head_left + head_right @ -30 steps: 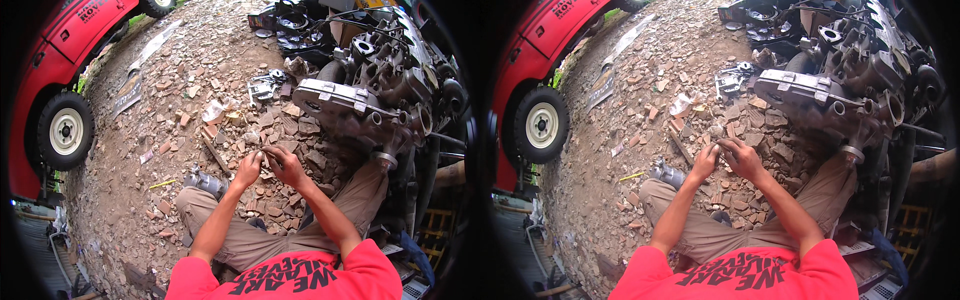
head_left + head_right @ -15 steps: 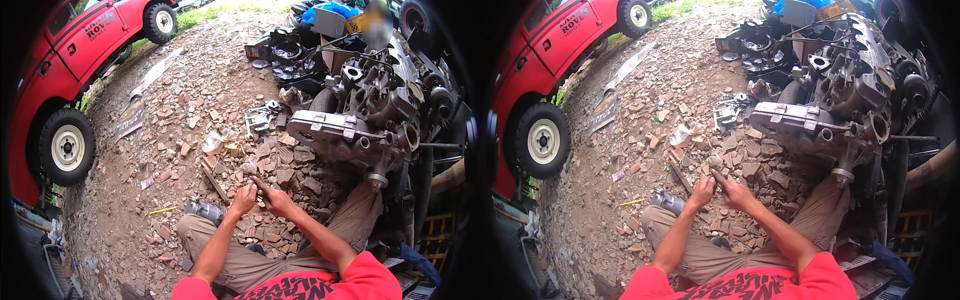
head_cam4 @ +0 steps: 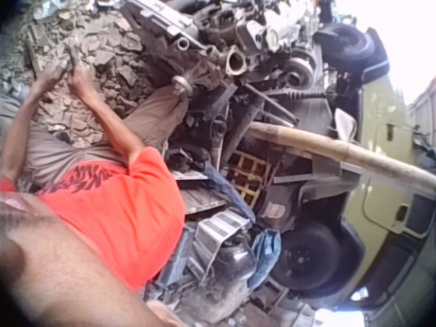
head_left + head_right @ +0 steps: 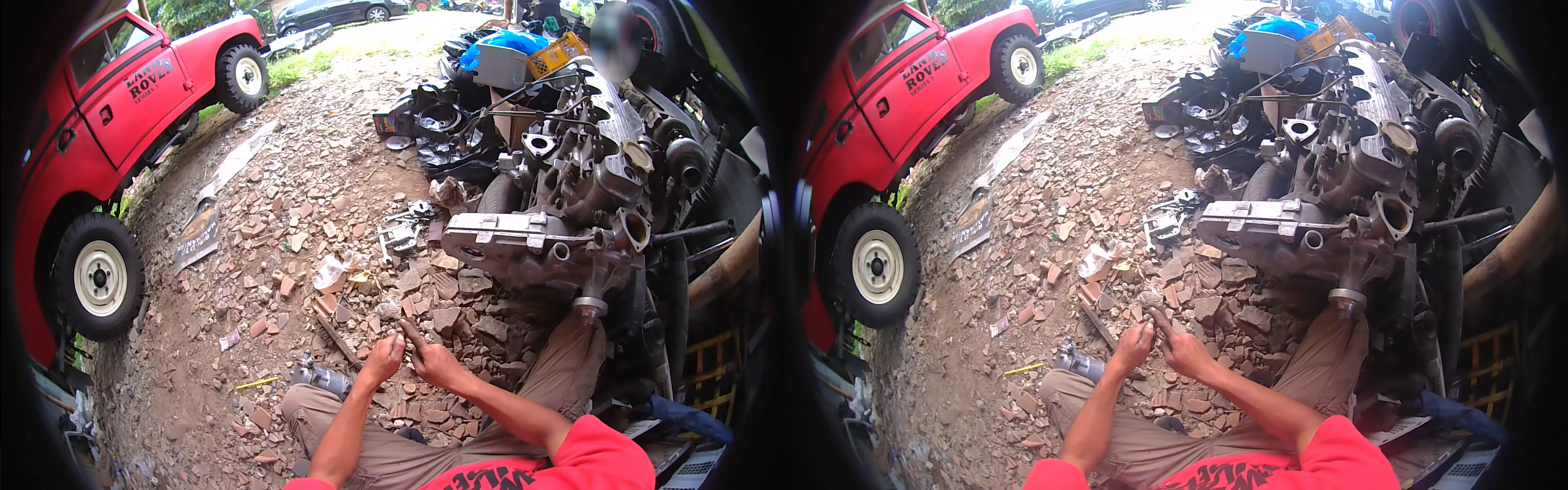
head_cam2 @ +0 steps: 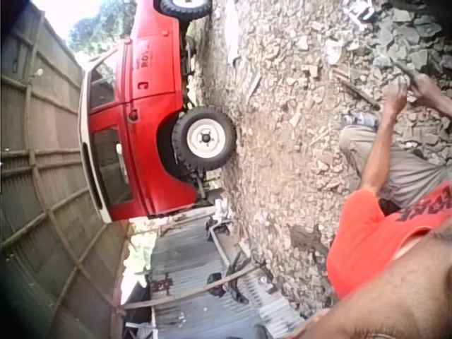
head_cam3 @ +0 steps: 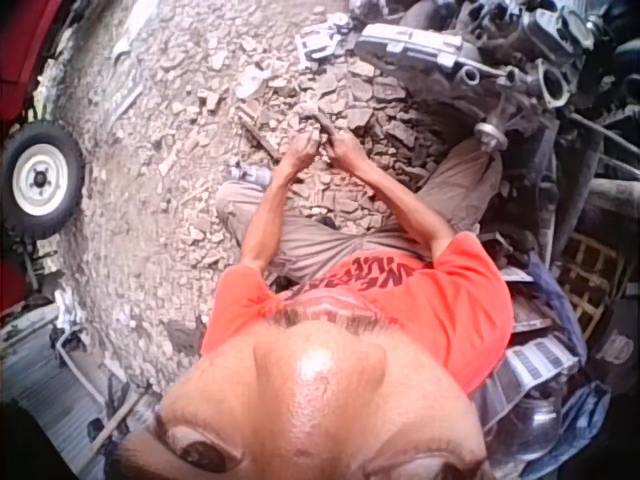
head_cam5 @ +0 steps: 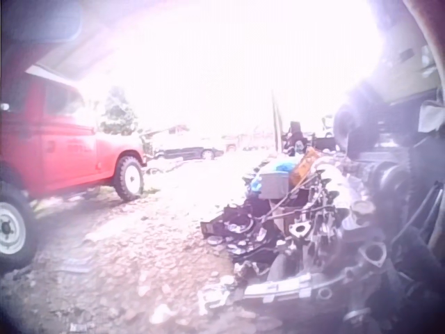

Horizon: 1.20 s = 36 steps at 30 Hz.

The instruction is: The person sits on the ground and works on a disassembled engine block. They repeatedly pick up small metal parts from the rubble, insert them into the engine, and adjust them by hand.

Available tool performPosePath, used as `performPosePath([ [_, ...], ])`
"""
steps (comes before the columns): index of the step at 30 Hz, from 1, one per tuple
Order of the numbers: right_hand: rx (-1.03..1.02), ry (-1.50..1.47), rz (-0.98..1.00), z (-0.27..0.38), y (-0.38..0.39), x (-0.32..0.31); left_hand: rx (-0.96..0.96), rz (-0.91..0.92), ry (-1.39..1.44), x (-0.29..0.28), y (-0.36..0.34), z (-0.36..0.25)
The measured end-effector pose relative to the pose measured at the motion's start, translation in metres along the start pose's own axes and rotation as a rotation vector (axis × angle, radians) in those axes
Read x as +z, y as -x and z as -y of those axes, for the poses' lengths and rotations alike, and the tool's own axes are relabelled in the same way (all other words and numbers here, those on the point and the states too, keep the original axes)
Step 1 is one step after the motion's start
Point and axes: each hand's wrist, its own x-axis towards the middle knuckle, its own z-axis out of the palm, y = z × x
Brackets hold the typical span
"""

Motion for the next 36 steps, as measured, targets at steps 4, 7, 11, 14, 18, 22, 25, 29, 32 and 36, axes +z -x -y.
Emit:
performPosePath([
  [4,0.034,0.059,-0.084,-0.012,-0.006,-0.003,-0.165,0.08,0.054,-0.001,-0.003,-0.024],
  [7,-0.038,-0.005,-0.043,-0.009,-0.004,0.002,-0.091,0.019,0.019,-0.007,0.0,-0.031],
  [11,0.006,0.023,-0.042,-0.018,-0.009,0.008,-0.13,0.019,0.072,-0.001,-0.002,-0.008],
  [14,-0.054,-0.14,-0.036,-0.008,-0.008,0.006,-0.182,0.095,0.206,0.0,-0.001,0.009],
  [18,-0.011,-0.097,-0.034,0.002,-0.012,0.001,-0.167,0.101,0.266,-0.004,-0.001,0.019],
  [22,0.044,0.01,-0.028,-0.018,-0.013,-0.009,-0.112,0.117,0.131,-0.003,-0.004,-0.023],
  [25,-0.146,-0.072,-0.101,-0.016,-0.01,0.007,-0.229,0.173,0.143,-0.005,-0.007,-0.005],
  [29,0.012,-0.077,-0.067,-0.026,-0.015,-0.001,-0.129,0.15,0.076,-0.008,-0.004,-0.029],
  [32,-0.058,-0.113,-0.026,-0.017,-0.003,0.008,-0.178,0.172,0.185,-0.006,-0.007,-0.007],
  [36,-0.021,0.196,0.059,-0.035,-0.017,-0.024,-0.217,0.212,0.207,0.0,-0.007,-0.002],
])
